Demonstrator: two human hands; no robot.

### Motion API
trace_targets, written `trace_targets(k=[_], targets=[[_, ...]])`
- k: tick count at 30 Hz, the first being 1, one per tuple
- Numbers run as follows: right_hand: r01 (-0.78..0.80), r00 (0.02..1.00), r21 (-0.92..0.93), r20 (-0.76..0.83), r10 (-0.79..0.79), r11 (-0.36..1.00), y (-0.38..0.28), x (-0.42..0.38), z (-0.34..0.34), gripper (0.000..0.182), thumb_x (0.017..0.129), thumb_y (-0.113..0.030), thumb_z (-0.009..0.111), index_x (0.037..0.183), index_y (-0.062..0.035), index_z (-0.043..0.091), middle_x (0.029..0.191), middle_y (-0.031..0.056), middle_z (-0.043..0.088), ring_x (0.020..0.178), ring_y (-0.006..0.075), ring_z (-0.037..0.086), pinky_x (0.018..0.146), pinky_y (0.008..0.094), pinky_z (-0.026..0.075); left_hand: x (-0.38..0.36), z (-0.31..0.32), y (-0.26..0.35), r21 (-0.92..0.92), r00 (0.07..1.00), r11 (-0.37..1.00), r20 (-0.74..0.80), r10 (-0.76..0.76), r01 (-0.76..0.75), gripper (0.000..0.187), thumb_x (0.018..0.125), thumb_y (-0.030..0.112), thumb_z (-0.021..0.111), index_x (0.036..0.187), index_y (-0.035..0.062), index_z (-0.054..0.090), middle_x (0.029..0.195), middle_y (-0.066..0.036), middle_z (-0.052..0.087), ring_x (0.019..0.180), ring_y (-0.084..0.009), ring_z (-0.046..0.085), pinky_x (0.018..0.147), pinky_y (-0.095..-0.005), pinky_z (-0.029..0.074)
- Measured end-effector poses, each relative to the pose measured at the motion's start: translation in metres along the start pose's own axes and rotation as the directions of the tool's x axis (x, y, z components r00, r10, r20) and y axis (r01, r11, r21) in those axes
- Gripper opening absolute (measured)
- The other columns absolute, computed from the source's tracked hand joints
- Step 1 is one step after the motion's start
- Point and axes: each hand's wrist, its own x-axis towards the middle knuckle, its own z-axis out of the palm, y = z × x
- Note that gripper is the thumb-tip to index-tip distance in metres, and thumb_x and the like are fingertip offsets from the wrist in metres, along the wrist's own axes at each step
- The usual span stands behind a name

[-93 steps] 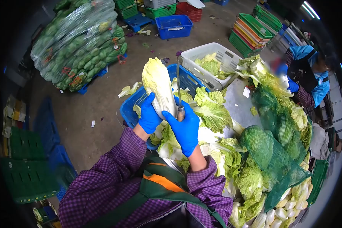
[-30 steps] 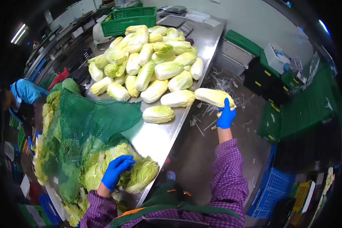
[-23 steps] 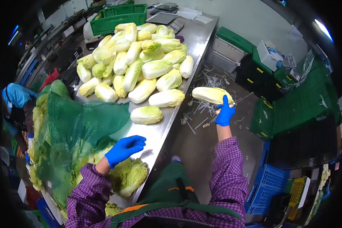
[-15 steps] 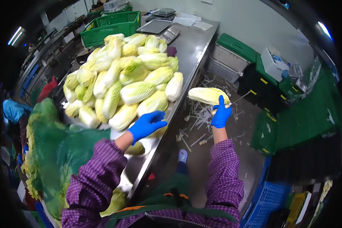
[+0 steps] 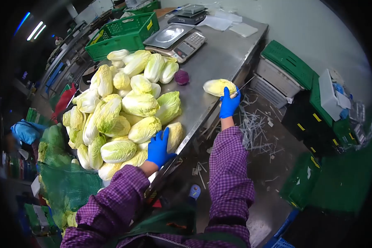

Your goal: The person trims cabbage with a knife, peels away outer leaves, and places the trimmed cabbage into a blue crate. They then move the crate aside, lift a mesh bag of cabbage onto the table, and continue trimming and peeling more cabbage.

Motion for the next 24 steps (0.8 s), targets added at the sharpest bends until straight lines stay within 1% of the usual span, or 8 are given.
trace_targets(k=[2,5,10,12,16,18,20,24], targets=[[-0.148,0.988,-0.106,-0.070,0.141,0.983,0.017,0.019,-0.005,0.035,0.081,-0.012,0.069,0.110,-0.0043,0.052,0.084,0.0057,0.060,0.049,0.0094,0.049,0.041,0.0237,0.040,-0.007,0.000,-0.004,0.003,0.999,1.000,-0.035,0.028,-0.028,0.104,0.058,0.034,0.080,0.142,0.0104,0.022,0.128,-0.023,0.041,0.109,-0.0427,0.046,0.089,-0.0479,0.041],[-0.137,0.988,-0.194,0.048,0.149,0.971,0.026,0.043,-0.026,0.033,0.080,-0.012,0.070,0.108,-0.0034,0.053,0.077,0.0033,0.059,0.049,0.0092,0.049,0.041,0.0237,0.039,-0.012,-0.014,0.000,-0.120,0.958,0.965,-0.198,0.206,-0.232,0.093,0.058,0.025,0.077,0.138,0.0090,0.033,0.127,-0.021,0.044,0.107,-0.0393,0.048,0.090,-0.0451,0.040],[-0.203,0.954,-0.238,0.171,0.246,0.950,0.018,0.049,-0.037,0.037,0.080,-0.011,0.070,0.113,-0.0031,0.054,0.077,0.0022,0.058,0.048,0.0079,0.047,0.041,0.0232,0.037,0.028,-0.068,0.041,-0.194,0.867,0.848,-0.193,0.460,-0.493,0.089,0.058,0.018,0.075,0.137,0.0094,0.035,0.127,-0.018,0.046,0.109,-0.0367,0.048,0.093,-0.0446,0.039],[-0.192,0.951,-0.242,0.193,0.241,0.951,0.018,0.049,-0.040,0.038,0.080,-0.009,0.070,0.114,-0.0033,0.054,0.078,0.0022,0.059,0.049,0.0077,0.047,0.042,0.0226,0.038,0.073,-0.074,0.051,-0.004,0.656,0.659,-0.104,0.748,-0.752,0.081,0.063,0.012,0.070,0.137,0.0111,0.037,0.126,-0.015,0.048,0.108,-0.0352,0.050,0.093,-0.0442,0.040],[-0.166,0.952,-0.226,0.218,0.216,0.960,0.015,0.044,-0.043,0.040,0.079,-0.006,0.070,0.115,-0.0031,0.053,0.082,0.0022,0.060,0.050,0.0071,0.047,0.043,0.0223,0.039,0.173,-0.038,0.051,0.186,0.370,0.384,-0.104,0.923,-0.905,0.070,0.070,0.005,0.060,0.136,0.0155,0.040,0.124,-0.012,0.050,0.109,-0.0325,0.051,0.093,-0.0435,0.042],[-0.160,0.943,-0.274,0.241,0.228,0.948,0.011,0.040,-0.043,0.040,0.079,-0.007,0.070,0.115,-0.0029,0.053,0.083,0.0023,0.060,0.051,0.0072,0.048,0.043,0.0226,0.039,0.204,-0.020,0.046,0.217,0.390,0.396,-0.073,0.918,-0.892,0.065,0.071,0.009,0.063,0.133,0.0149,0.042,0.123,-0.012,0.051,0.111,-0.0314,0.051,0.095,-0.0426,0.040],[-0.175,0.939,-0.256,0.247,0.239,0.951,0.008,0.037,-0.041,0.041,0.079,-0.007,0.070,0.115,-0.0023,0.053,0.084,0.0020,0.060,0.051,0.0068,0.047,0.044,0.0224,0.039,0.219,-0.015,0.042,0.024,0.602,0.609,-0.123,0.789,-0.793,0.066,0.070,0.011,0.066,0.132,0.0143,0.043,0.122,-0.013,0.051,0.111,-0.0322,0.051,0.096,-0.0431,0.039],[-0.183,0.923,-0.268,0.285,0.259,0.946,0.005,0.028,-0.044,0.044,0.080,-0.007,0.069,0.119,-0.0017,0.051,0.088,0.0028,0.060,0.053,0.0062,0.047,0.044,0.0217,0.038,0.217,-0.034,0.039,-0.256,0.686,0.656,-0.041,0.727,-0.710,0.063,0.074,0.019,0.073,0.130,0.0117,0.046,0.128,-0.013,0.050,0.118,-0.0302,0.048,0.102,-0.0400,0.035]])
